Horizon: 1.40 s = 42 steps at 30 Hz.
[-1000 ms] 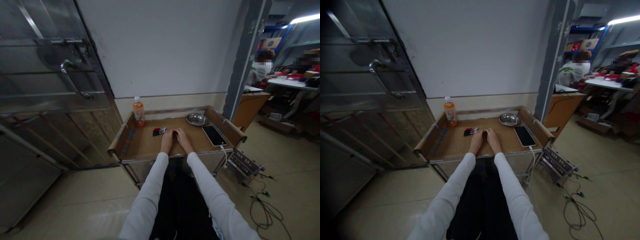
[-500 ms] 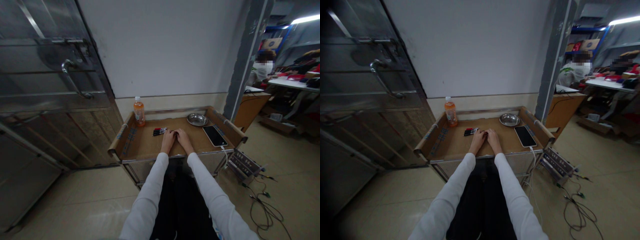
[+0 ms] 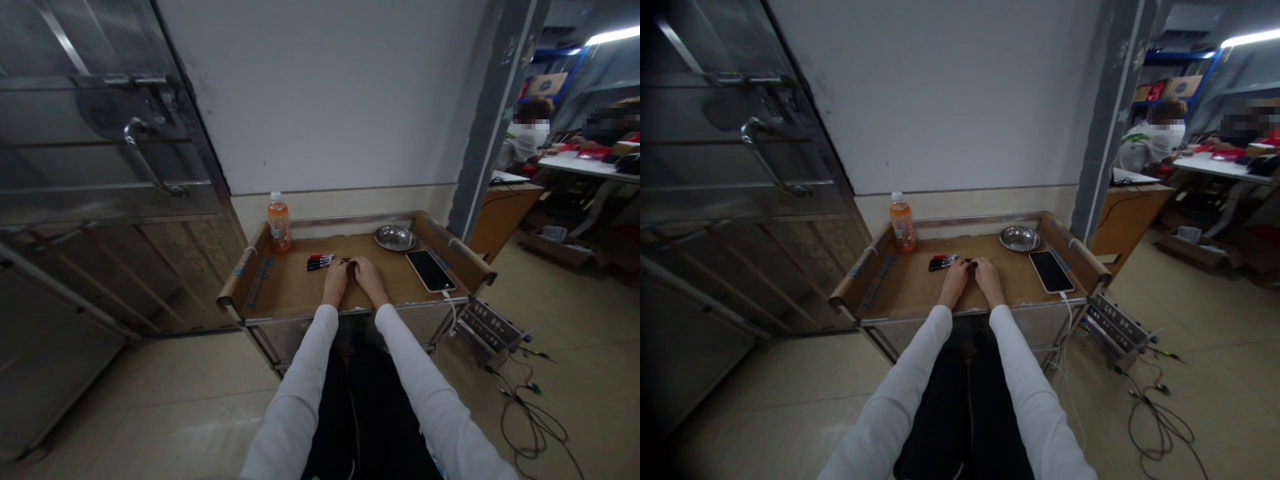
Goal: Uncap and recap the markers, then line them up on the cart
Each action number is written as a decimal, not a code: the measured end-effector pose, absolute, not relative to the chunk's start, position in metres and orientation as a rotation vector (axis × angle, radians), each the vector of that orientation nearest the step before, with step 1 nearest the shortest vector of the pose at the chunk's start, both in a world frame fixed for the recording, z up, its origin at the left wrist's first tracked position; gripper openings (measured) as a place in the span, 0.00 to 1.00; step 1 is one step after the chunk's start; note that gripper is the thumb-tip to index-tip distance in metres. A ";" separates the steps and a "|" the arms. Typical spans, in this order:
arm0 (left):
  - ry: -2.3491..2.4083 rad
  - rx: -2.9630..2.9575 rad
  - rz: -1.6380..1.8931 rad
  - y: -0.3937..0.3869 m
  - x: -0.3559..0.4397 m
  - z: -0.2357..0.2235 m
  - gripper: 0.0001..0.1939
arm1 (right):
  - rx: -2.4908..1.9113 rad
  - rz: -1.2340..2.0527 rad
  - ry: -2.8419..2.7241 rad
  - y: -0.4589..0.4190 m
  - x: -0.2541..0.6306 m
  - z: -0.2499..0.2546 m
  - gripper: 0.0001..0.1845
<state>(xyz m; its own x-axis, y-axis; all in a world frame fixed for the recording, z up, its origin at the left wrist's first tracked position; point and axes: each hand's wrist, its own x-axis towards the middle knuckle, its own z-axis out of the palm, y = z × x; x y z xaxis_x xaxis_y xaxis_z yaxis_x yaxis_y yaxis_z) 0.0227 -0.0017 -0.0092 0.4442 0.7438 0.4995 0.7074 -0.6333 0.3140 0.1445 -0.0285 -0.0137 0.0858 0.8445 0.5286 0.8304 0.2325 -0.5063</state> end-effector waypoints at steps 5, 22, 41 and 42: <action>1.343 2.582 0.963 -0.001 0.023 -0.010 0.17 | -1.658 -0.005 -1.698 -0.030 0.145 -0.013 0.19; 1.492 2.670 0.844 -0.007 0.024 -0.006 0.18 | -1.977 -0.251 -1.668 -0.039 0.142 -0.004 0.11; 1.601 2.678 0.798 -0.010 0.024 -0.008 0.16 | -2.073 -0.257 -1.708 -0.046 0.135 0.002 0.16; 1.602 2.674 0.783 -0.010 0.024 -0.007 0.17 | -2.080 -0.258 -1.711 -0.046 0.135 0.002 0.16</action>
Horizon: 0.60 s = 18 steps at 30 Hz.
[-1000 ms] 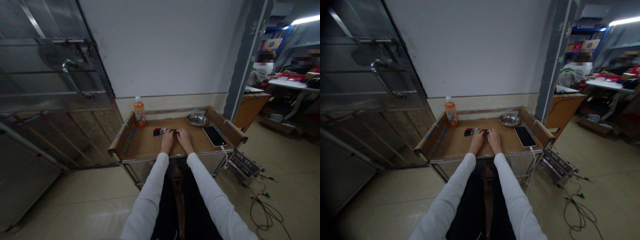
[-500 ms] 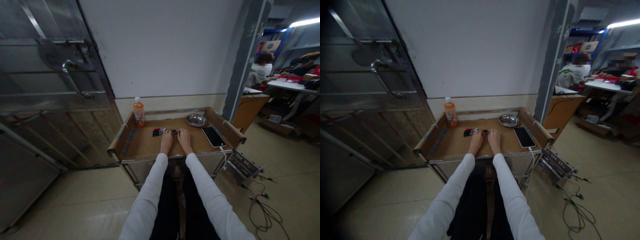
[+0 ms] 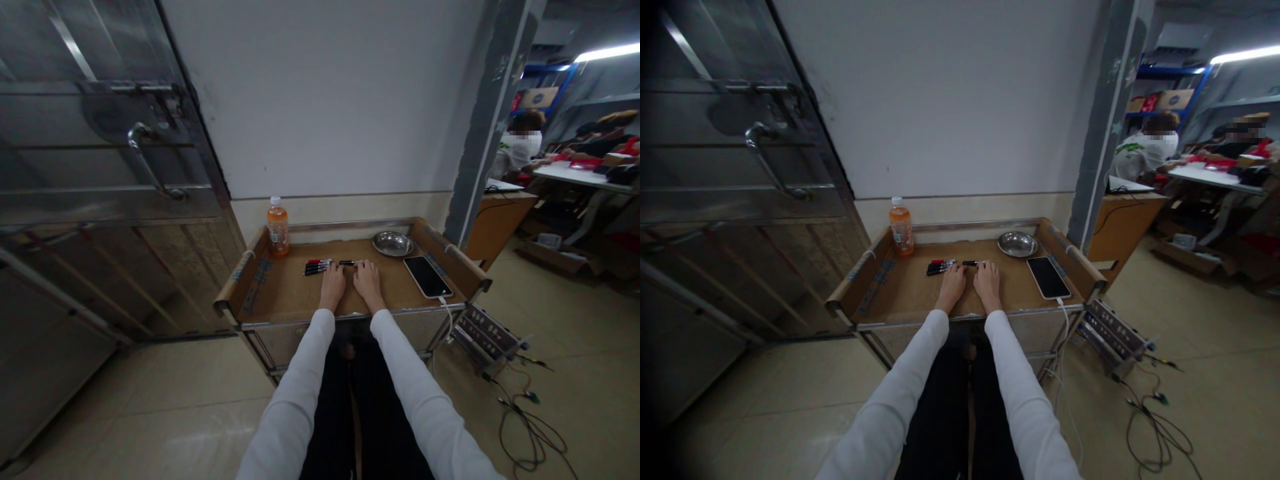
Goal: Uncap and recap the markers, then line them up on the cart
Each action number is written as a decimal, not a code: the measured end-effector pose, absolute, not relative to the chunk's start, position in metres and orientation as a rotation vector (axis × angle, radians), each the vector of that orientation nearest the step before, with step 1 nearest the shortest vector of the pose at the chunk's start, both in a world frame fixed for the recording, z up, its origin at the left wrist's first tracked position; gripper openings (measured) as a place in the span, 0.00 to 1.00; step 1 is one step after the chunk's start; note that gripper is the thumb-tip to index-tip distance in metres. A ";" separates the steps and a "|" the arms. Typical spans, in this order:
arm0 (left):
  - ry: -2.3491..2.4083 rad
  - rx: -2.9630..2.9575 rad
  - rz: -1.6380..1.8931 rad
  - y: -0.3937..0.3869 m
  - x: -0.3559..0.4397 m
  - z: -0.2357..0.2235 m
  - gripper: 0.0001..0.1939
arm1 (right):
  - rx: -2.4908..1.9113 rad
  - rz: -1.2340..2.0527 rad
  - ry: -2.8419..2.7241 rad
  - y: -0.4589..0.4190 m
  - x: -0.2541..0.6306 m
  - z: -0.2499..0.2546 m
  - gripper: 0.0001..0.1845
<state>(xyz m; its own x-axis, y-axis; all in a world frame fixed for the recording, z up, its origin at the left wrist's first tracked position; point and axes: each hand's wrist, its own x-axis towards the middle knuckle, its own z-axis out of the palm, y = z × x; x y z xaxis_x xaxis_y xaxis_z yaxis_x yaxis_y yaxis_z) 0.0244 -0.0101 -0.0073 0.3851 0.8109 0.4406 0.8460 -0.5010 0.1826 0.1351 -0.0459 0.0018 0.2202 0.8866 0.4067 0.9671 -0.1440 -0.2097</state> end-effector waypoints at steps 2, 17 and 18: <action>-1.544 -2.568 -0.724 -0.011 0.024 -0.005 0.17 | -2.086 -0.253 -1.721 -0.046 0.135 0.003 0.17; -1.566 -2.616 -0.663 -0.018 0.024 0.005 0.19 | -2.080 -0.212 -1.722 -0.042 0.137 -0.001 0.18; -1.561 -2.622 -0.664 -0.017 0.024 0.005 0.20 | -2.080 -0.214 -1.718 -0.042 0.137 -0.001 0.17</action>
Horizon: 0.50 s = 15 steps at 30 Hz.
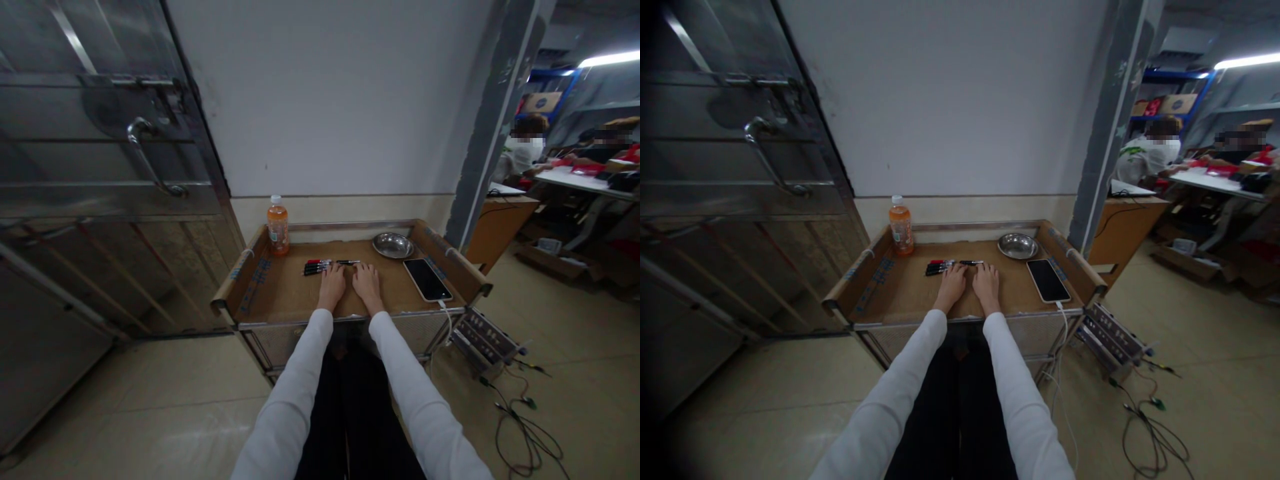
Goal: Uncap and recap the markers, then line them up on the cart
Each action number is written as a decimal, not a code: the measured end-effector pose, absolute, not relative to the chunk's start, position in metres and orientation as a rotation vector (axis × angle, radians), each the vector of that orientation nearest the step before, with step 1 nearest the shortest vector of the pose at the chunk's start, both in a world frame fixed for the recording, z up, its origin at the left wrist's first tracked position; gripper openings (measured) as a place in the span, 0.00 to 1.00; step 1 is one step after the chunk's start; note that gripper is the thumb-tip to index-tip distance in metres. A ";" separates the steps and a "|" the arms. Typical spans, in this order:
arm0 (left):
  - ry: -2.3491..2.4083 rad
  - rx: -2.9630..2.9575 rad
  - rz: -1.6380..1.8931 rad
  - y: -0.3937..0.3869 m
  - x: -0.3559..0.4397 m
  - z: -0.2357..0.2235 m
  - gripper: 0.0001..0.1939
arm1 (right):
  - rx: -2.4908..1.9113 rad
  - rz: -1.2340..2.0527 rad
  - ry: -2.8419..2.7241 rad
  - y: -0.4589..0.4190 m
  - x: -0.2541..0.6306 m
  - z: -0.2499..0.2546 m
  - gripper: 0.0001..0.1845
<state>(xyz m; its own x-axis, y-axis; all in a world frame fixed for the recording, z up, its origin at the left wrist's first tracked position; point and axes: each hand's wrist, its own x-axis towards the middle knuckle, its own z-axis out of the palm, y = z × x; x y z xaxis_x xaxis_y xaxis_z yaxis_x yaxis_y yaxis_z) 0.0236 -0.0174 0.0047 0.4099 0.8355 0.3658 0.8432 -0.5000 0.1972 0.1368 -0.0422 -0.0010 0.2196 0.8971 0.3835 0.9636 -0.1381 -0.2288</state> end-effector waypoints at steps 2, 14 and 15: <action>-1.558 -2.635 -0.671 -0.017 0.023 0.005 0.20 | -2.081 -0.219 -1.705 -0.042 0.137 -0.001 0.17; -1.702 -2.397 -0.787 -0.023 0.024 0.008 0.20 | -2.084 -0.243 -1.689 -0.043 0.136 -0.001 0.18; -1.777 -2.297 -0.814 -0.024 0.024 0.008 0.21 | -2.084 -0.239 -1.687 -0.044 0.136 -0.001 0.18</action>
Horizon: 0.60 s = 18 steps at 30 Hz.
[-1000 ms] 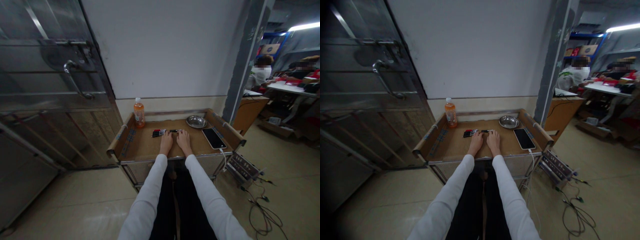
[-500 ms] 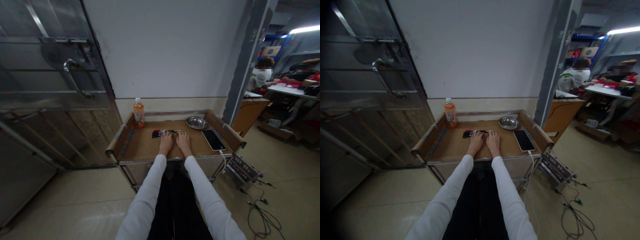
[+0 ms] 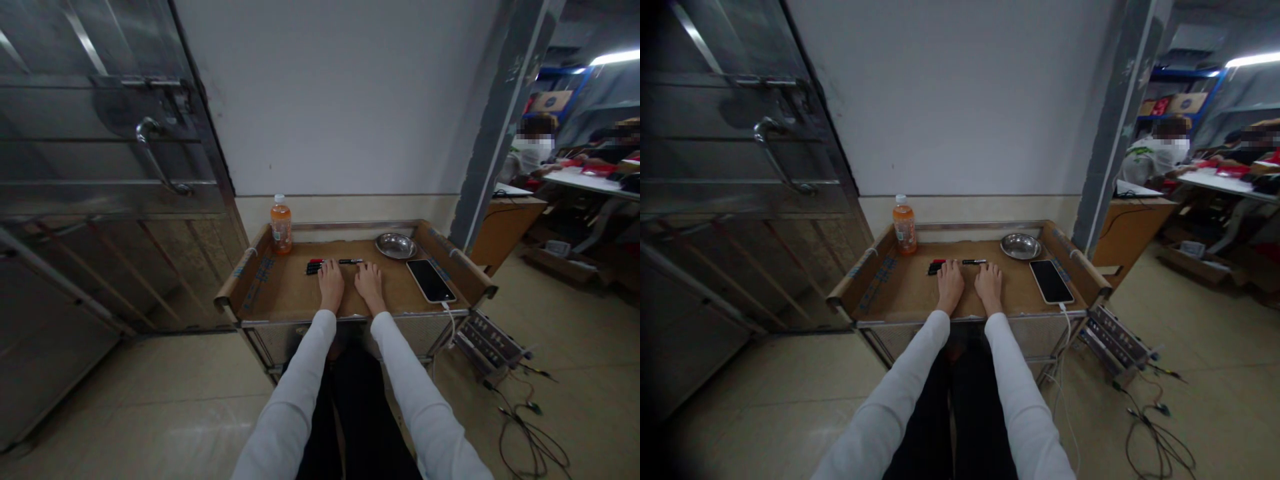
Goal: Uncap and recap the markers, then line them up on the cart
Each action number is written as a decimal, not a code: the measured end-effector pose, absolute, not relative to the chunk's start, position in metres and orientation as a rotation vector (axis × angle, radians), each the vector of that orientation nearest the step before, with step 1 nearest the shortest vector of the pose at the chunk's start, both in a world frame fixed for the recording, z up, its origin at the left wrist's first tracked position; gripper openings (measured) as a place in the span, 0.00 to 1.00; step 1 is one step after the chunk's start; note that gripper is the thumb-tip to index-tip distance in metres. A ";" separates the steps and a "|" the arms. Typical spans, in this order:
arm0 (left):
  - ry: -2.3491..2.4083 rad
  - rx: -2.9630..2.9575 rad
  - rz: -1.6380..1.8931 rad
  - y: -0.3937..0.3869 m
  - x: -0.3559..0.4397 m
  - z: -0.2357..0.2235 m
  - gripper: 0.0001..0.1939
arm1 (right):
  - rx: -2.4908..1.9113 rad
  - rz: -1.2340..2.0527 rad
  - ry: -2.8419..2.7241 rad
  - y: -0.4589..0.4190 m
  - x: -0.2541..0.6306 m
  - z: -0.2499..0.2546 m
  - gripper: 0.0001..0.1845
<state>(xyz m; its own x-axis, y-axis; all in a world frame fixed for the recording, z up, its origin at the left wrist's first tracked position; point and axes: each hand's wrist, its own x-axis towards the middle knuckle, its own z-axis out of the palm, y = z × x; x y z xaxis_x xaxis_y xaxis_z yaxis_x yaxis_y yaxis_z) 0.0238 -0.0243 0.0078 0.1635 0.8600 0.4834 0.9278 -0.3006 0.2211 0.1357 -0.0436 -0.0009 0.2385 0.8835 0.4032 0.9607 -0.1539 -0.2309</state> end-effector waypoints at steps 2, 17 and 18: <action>-1.928 -2.101 -0.858 -0.026 0.023 0.007 0.21 | -2.083 -0.233 -1.683 -0.045 0.136 0.000 0.17; -1.978 -2.058 -0.875 -0.028 0.021 0.006 0.19 | -1.934 -0.138 -1.930 -0.045 0.130 0.005 0.21; -1.971 -2.072 -0.867 -0.028 0.021 0.007 0.19 | -1.949 -0.147 -1.926 -0.044 0.130 0.005 0.22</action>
